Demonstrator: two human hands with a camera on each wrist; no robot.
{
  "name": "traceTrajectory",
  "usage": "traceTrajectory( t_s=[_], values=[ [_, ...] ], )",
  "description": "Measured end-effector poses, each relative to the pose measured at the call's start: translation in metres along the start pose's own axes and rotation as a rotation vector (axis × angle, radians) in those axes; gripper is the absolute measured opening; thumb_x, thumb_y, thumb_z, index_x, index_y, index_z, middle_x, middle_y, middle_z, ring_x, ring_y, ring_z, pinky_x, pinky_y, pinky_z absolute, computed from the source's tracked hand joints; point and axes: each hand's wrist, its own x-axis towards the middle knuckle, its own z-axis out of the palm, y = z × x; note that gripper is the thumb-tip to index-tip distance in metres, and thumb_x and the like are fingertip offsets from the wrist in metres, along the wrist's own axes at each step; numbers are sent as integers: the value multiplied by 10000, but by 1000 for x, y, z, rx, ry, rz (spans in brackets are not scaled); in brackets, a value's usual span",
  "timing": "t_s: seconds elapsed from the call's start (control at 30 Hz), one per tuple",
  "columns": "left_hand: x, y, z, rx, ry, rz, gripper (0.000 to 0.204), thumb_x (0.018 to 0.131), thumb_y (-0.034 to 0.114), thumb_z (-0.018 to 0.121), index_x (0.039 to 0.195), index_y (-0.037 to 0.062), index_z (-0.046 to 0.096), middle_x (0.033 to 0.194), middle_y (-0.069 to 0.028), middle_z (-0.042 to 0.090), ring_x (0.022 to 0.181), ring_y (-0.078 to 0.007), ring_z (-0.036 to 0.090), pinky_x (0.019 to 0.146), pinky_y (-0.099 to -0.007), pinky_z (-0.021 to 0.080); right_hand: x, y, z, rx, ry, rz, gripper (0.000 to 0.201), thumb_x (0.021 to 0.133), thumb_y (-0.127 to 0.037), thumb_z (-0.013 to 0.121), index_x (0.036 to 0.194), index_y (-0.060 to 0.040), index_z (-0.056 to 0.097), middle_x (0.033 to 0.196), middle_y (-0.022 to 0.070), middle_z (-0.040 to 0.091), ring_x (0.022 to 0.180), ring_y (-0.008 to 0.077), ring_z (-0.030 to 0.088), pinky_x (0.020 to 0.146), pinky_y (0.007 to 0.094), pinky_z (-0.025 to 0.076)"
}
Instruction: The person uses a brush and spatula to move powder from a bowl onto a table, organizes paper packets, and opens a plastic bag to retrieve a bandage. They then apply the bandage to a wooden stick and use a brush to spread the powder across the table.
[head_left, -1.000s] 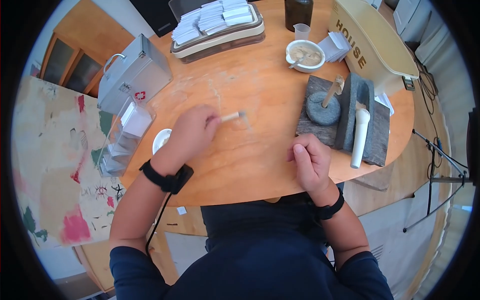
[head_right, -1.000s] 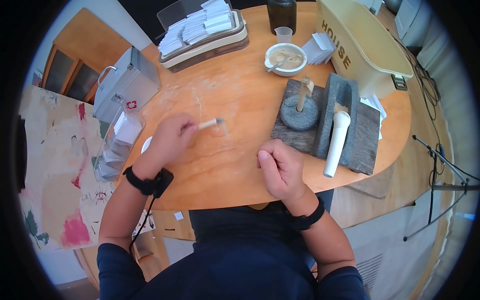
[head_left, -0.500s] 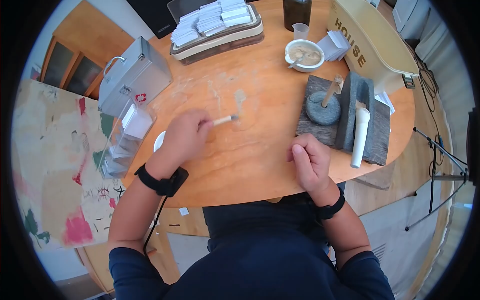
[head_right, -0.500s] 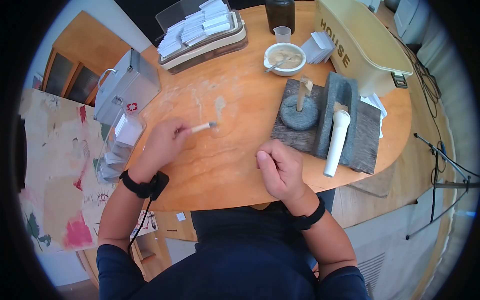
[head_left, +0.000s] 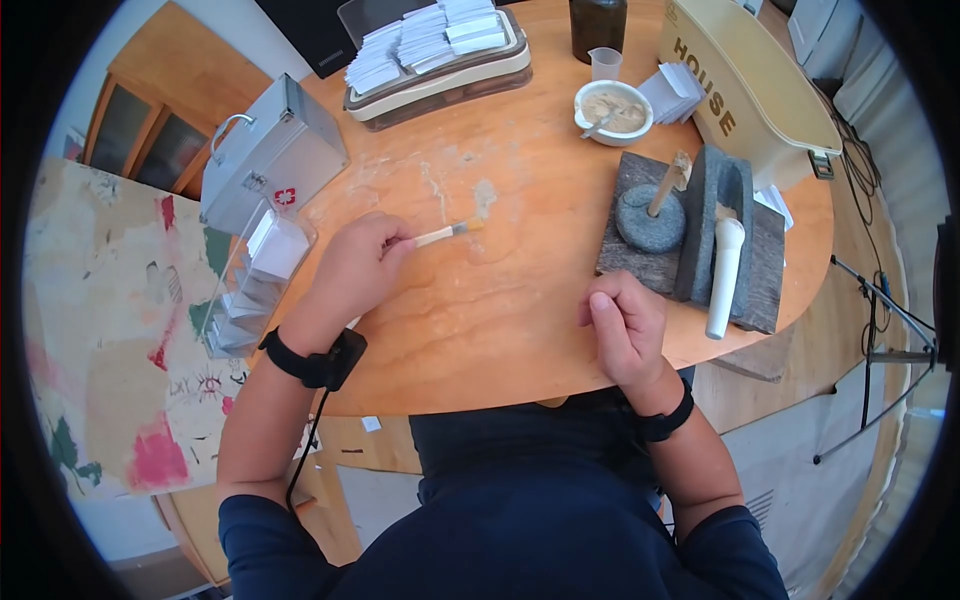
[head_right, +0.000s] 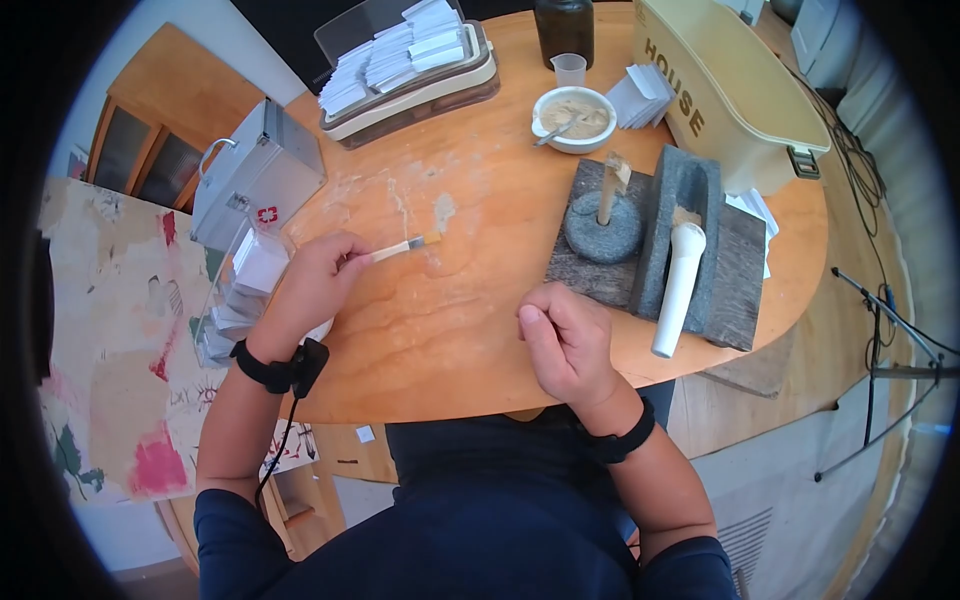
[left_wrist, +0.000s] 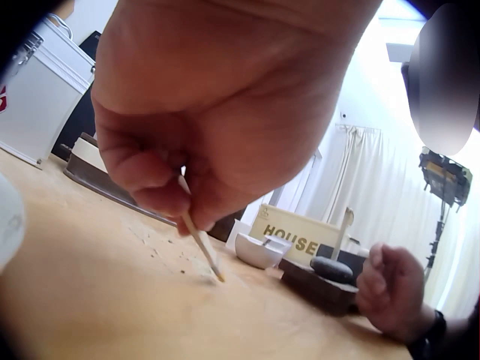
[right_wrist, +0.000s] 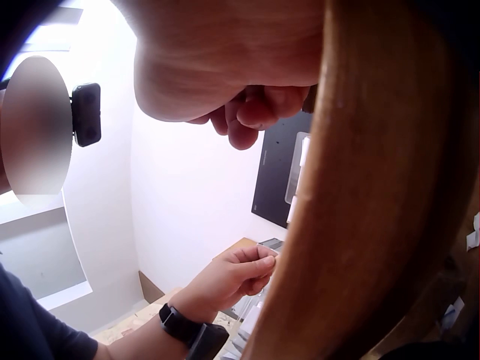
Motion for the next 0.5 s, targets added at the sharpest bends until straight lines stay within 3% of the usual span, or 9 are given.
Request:
traceTrajectory(
  t_s=[0.07,0.13,0.27,0.33,0.47,0.5],
  values=[
    [-2,2,-10,-79,-23,14,94,831,83,633,852,-8,622,746,-130,597,668,-251,573,615,-323,445,0,-1,0,-3,-5,7,112,890,-28,531,781,-21,557,627,53,550,543,156,539,520,266,416],
    [-6,3,-16,-108,-261,90,93,835,80,626,850,-12,622,752,-132,602,674,-255,577,620,-319,449,0,-2,-1,-4,-8,14,113,890,-28,531,780,-21,555,627,53,550,543,157,539,520,266,416],
    [-5,-11,-6,64,-211,78,83,838,69,632,855,-12,627,734,-93,597,664,-207,561,620,-308,445,1,-1,0,-13,-18,4,115,891,-28,531,779,-22,552,625,54,549,540,155,537,519,266,414],
    [3,-20,-3,158,17,-26,83,841,70,631,855,-12,627,738,-91,595,665,-204,560,626,-309,448,1,-2,0,-15,-23,2,115,892,-28,531,779,-22,552,624,55,549,538,155,537,518,267,414],
    [5,-16,-10,-7,-27,-8,95,842,80,627,852,-14,621,768,-133,604,679,-248,576,632,-324,455,0,-2,-1,-18,-12,9,115,892,-31,532,780,-22,556,624,55,549,537,159,539,517,268,413],
    [2,-11,-12,-54,-107,53,92,840,77,625,852,-14,621,775,-141,606,690,-257,580,633,-327,456,-1,-2,-1,-15,-11,18,115,892,-33,533,781,-22,557,624,55,550,537,161,540,518,269,414]
  ],
)
